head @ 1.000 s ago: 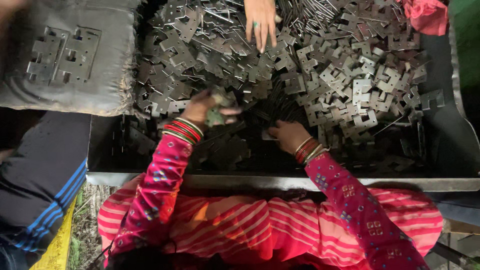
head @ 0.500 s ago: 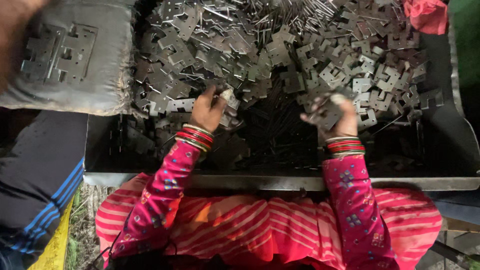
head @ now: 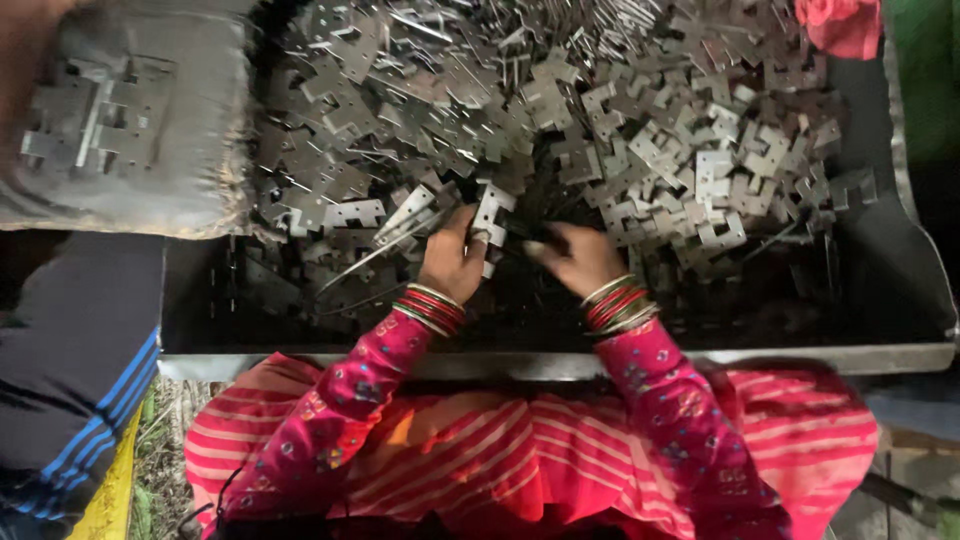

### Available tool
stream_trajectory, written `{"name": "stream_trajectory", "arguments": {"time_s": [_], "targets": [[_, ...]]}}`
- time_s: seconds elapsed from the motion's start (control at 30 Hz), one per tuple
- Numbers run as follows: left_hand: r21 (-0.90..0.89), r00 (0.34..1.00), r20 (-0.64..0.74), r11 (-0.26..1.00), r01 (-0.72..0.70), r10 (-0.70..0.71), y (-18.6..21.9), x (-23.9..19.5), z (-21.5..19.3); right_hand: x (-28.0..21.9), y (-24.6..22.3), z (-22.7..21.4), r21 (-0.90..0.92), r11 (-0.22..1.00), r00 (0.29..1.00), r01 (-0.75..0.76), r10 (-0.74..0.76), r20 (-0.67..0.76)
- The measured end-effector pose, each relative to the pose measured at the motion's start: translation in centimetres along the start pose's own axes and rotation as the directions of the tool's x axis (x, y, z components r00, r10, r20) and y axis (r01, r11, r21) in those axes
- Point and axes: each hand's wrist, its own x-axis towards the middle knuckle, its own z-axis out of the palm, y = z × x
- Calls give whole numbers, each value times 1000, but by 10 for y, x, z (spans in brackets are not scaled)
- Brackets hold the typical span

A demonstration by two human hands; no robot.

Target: The person sorts through a large bin of metal hinge components and pins by hand, picking up individual pieces and moving them to different areas of the workspace.

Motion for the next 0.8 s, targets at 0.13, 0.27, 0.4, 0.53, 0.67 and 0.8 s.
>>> {"name": "stream_trajectory", "arguments": {"time_s": [0.13, 0.27, 0.4, 0.53, 0.67, 0.8], "targets": [[148, 998, -16, 987, -54, 57, -3, 4, 1, 9, 76, -24, -773, 601, 968, -203, 240, -68], [179, 996, 74, 982, -68, 55, 15, 2, 4, 16, 138, -28, -901, 430, 992, -52, 123, 1], [433, 994, 38, 895, -110, 103, 41, 18, -31, 14, 151, -35, -776, 626, 972, -83, 222, 75], [788, 975, -97, 614, -46, 198, 48, 62, -106, -2, 113, -62, -703, 709, 960, -60, 234, 153], [907, 962, -183, 412, 86, 201, 16, 122, -190, -19, 72, -65, -519, 848, 989, -108, 36, -146], [945, 928, -313, 161, 284, 202, -55, 196, -253, -19, 71, -76, -391, 916, 877, -91, -112, -468]]}}
